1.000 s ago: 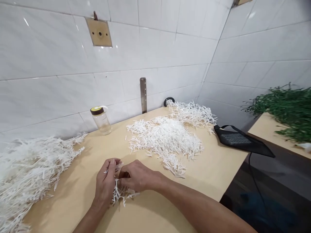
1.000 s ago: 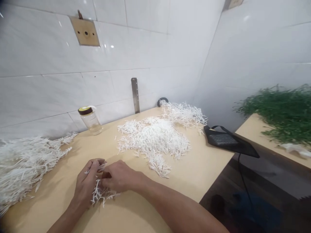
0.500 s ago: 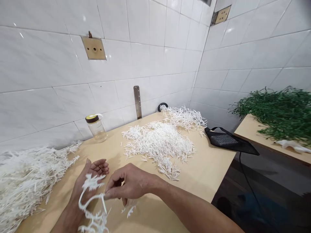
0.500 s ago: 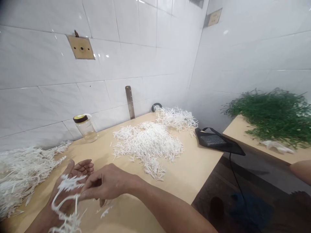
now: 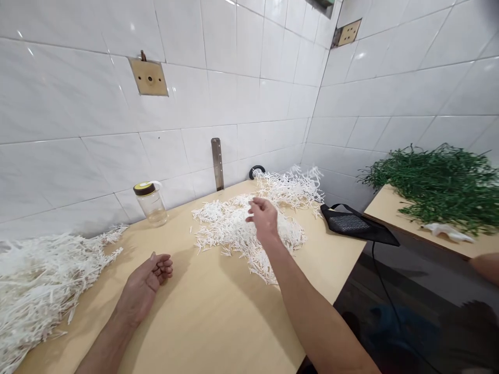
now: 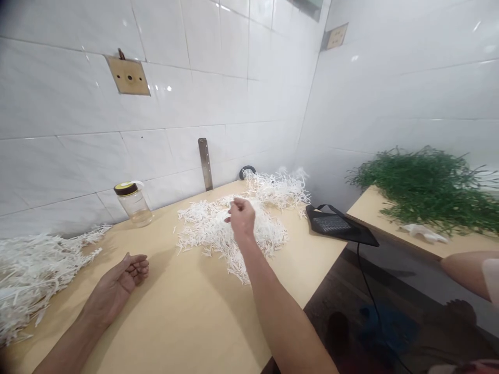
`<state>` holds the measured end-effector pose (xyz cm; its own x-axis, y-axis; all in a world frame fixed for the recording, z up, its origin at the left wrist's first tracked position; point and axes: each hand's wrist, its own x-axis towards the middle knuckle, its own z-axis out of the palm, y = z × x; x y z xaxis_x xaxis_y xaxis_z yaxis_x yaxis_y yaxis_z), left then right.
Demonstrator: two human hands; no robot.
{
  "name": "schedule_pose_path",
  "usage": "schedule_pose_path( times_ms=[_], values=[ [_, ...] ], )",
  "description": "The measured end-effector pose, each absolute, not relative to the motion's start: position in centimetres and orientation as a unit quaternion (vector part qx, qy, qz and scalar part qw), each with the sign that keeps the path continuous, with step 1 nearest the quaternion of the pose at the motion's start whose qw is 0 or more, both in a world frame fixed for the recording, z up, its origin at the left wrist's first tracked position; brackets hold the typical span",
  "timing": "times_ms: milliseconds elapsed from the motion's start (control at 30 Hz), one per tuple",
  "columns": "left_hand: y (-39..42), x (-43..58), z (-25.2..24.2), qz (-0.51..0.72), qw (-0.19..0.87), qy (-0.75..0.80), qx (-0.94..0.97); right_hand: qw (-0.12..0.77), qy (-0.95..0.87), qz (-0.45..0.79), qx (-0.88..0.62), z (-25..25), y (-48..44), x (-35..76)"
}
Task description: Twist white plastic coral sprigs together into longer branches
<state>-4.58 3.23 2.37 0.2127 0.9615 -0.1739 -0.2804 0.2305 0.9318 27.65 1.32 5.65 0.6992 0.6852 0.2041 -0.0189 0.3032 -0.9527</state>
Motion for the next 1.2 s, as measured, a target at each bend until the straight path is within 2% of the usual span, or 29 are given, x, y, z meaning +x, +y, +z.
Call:
schedule_pose_path(
  times_ms=[167,300,433,600,767,867,1000,1200],
  values=[
    [2.4,-3.7,2.0,0.479,0.579,0.444,0.488,0.662,-0.448,0.249,-0.547,3.1,1.9,20.2],
    [0.5,-2.3,1.3,0.446,0.401,0.479,0.642,0.603,-0.553,0.259,-0.514,1.2,0.6,16.8],
    [0.3,-2.1,0.4,0.425,0.252,0.48,0.725,0.524,-0.644,0.21,-0.516,-0.7,0.1,15.6],
    [1.8,-4.5,0.8,0.414,0.058,0.554,0.72,0.44,-0.674,0.218,-0.552,-2.3,0.2,14.9],
    [3.3,-8.1,2.0,0.367,-0.08,0.609,0.698,0.412,-0.673,0.219,-0.574,-2.5,0.0,14.9],
    [3.9,-10.0,2.3,0.278,-0.111,0.659,0.69,0.399,-0.68,0.214,-0.577,-2.4,0.1,14.9],
    [4.2,-11.2,2.3,0.164,-0.09,0.708,0.681,0.385,-0.689,0.216,-0.575,-2.5,0.1,14.9],
    [4.1,-11.3,2.8,0.134,-0.084,0.726,0.669,0.371,-0.695,0.219,-0.575,-2.8,0.2,15.0]
  ],
)
